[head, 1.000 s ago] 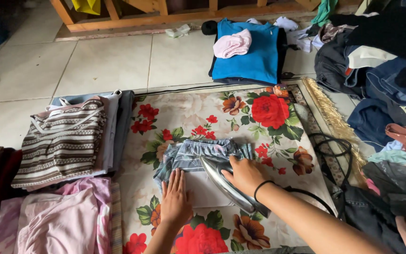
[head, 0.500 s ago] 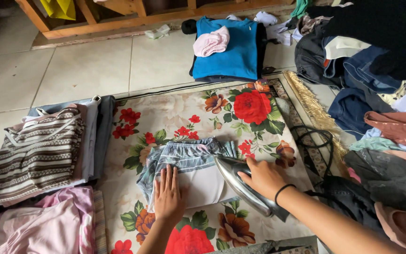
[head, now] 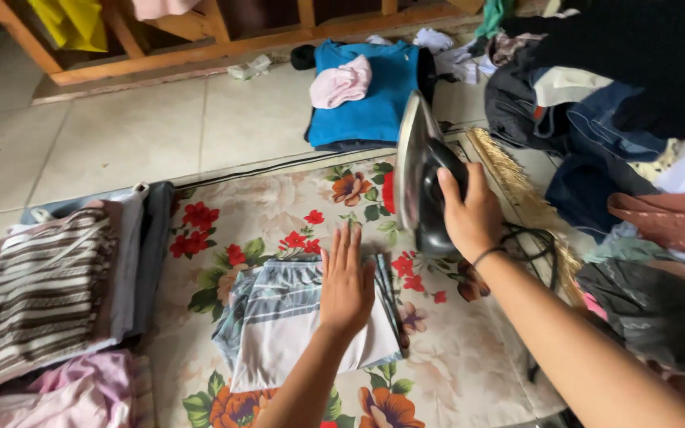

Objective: Ironing and folding several pieces of laundry on the floor.

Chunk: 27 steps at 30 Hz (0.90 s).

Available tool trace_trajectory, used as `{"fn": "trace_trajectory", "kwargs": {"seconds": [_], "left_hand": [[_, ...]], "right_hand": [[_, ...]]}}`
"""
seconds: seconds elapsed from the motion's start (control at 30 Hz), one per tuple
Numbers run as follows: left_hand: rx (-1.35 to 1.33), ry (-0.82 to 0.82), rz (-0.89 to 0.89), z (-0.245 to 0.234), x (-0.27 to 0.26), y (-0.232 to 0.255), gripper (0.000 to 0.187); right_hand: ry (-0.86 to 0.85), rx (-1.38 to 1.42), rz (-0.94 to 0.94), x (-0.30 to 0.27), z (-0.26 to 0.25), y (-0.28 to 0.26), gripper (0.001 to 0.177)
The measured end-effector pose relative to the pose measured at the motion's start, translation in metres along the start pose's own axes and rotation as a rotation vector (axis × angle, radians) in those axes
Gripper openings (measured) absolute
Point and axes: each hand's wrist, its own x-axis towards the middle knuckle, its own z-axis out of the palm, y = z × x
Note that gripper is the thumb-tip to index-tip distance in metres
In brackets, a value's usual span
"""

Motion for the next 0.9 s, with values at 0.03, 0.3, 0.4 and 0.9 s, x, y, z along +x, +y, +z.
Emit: {"fn": "trace_trajectory", "kwargs": {"seconds": [0.03,0.3,0.4,0.9], "left_hand": [[-0.012,-0.018,0.014,0.006,0.015,0.003,0.059],[-0.006,0.043,0.085,0.027,0.057,-0.01,0.058],[0.007,0.0,0.019,0.023,0.031,-0.021,0.056],[0.334,0.235,-0.672,-0.069,-0.113,-0.174,0.099]], "right_hand": [[0.014,-0.013,0.017,-0.001,0.012,0.018,0.044],[-0.029,0.361,0.106,-0.072,0.082,0.102,0.067],[0.022,0.216,0.011,-0.091,0.106,0.152,0.067],[-0.198,-0.193,0.196,-0.191,0.12,0.076,0.075]]}}
